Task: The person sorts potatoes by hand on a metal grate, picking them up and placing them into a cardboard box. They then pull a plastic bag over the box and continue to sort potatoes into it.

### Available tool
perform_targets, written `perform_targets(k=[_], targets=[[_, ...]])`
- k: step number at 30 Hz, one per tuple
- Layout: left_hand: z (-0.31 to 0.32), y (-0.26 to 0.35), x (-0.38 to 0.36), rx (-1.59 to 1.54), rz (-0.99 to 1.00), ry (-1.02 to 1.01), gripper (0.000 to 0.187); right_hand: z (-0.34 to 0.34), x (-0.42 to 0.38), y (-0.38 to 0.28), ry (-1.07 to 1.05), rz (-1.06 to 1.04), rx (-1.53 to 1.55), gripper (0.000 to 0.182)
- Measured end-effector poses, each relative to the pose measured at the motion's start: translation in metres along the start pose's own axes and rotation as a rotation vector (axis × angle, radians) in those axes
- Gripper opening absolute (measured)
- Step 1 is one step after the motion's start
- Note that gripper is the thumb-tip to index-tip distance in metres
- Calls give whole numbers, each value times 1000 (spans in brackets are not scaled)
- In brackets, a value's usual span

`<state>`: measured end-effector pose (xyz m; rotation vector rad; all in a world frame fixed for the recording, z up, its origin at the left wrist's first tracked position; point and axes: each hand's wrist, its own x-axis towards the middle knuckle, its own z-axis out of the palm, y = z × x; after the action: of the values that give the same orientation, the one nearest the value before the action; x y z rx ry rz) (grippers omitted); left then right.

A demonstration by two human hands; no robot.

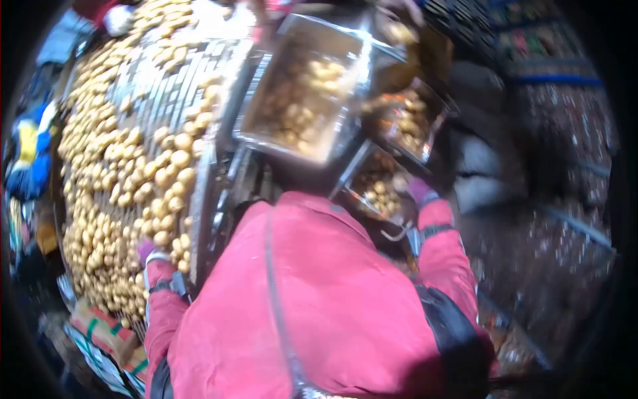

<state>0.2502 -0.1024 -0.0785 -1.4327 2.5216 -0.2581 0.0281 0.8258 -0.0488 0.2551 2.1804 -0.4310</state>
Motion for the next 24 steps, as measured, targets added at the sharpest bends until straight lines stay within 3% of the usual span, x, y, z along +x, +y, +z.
perform_targets(k=[2, 4, 5, 6, 9, 12, 13, 14, 15, 17, 18, 19, 20, 21, 24], targets=[[-24, 35, -18, -137, 72, 97, 72, 0, -4, -10, 3, -157, -87, 66], [-46, 80, -33, -249, 118, 159, 70, -10, -21, -46, -235, -228, 462, 67], [-59, 106, -39, -298, 133, 167, 68, -33, -55, -115, -502, -107, 848, 72], [-70, 135, -44, -345, 155, 169, 67, -27, -46, -137, -552, -143, 860, 75], [-88, 209, -54, -481, 275, 167, 63, -33, -74, -271, -661, -410, 667, 62], [-115, 204, -79, -694, 590, 171, 60, 1, -65, -368, -748, -649, 520, 53], [-127, 193, -89, -1047, 578, 61, 61, 5, -78, -410, -702, -734, 335, 51], [-143, 173, -103, -1087, 584, 72, 65, 23, -79, -440, -710, -839, 258, 51], [-149, 150, -114, -939, 601, 122, 68, 40, -79, -469, -712, -945, 188, 50], [-143, 95, -121, -995, 497, 95, 64, 89, -77, -509, -856, -986, 341, 43], [-138, 63, -124, -959, 417, 164, 60, 110, -87, -530, -939, -895, 451, 36], [-119, 27, -128, -992, 355, 278, 56, 129, -94, -550, -962, -919, 365, 35], [-127, -9, -132, -878, 251, 200, 57, 149, -99, -569, -987, -943, 279, 35], [-85, -57, -132, -702, 206, 364, 58, 166, -102, -584, -1013, -964, 195, 34], [-60, -141, -148, -368, -59, 400, 75, 226, -76, -615, -668, -1905, -193, 32]])
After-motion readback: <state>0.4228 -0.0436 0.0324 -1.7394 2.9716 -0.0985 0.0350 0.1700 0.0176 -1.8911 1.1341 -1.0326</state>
